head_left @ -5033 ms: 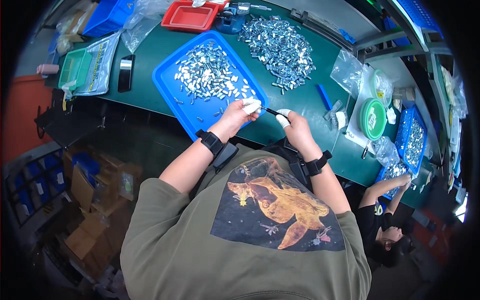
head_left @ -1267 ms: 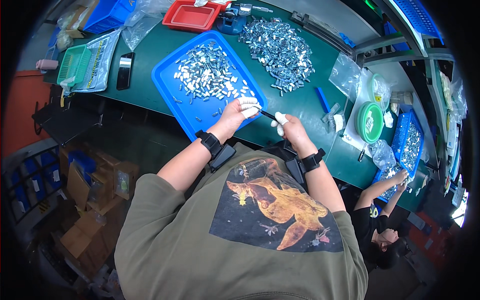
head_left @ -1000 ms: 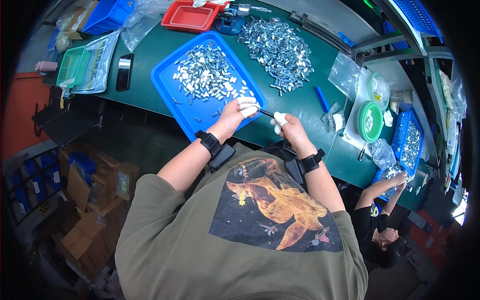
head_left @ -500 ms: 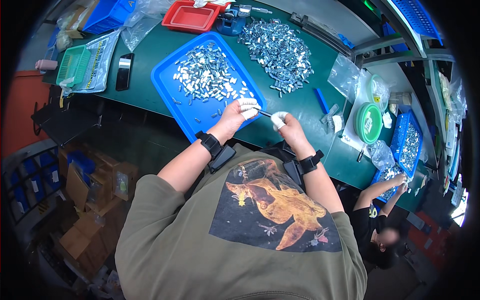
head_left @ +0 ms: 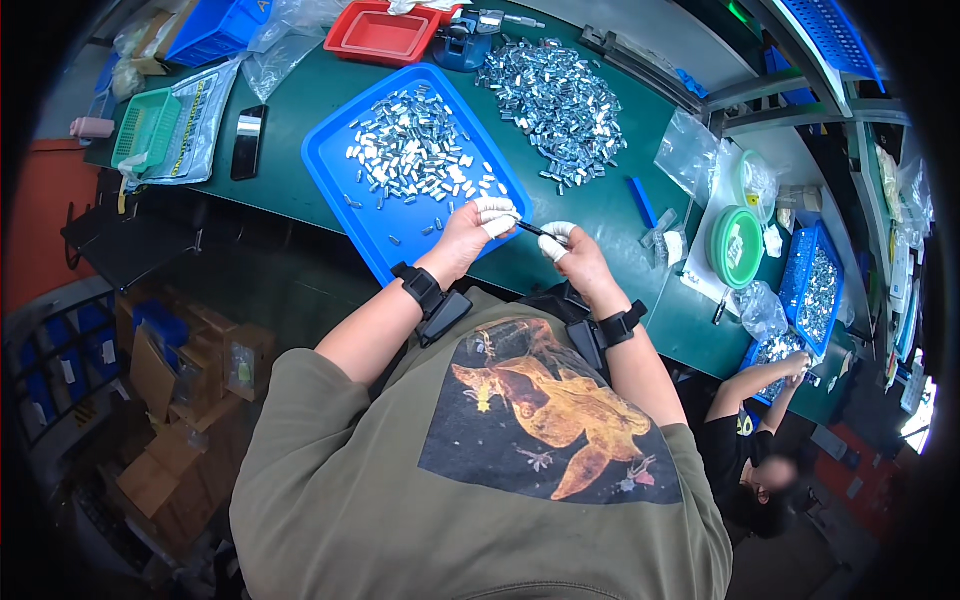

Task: Inspecting and sorting small blue mechanical components at a manual workstation.

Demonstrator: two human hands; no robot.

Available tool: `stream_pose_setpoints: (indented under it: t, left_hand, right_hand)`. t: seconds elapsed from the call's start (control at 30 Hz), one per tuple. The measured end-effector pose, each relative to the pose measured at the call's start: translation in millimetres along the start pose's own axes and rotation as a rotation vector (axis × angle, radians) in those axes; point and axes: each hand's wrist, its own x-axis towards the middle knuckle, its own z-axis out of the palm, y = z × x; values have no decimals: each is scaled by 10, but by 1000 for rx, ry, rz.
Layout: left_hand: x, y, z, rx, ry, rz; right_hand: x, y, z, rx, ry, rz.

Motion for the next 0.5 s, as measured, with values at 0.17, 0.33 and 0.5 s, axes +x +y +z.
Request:
stream_pose_setpoints:
  t: [0.17, 0.33, 0.5]
  left_hand:
    - [-2, -7, 12, -20, 4, 8]
    - [31, -11, -7, 14, 42, -7]
    - [26, -5, -16, 52, 8, 13]
  right_hand:
    - [64, 51, -92, -80, -93, 277]
    - [38, 54, 10, -49, 87, -67]
    - [32, -59, -86, 7, -67, 206]
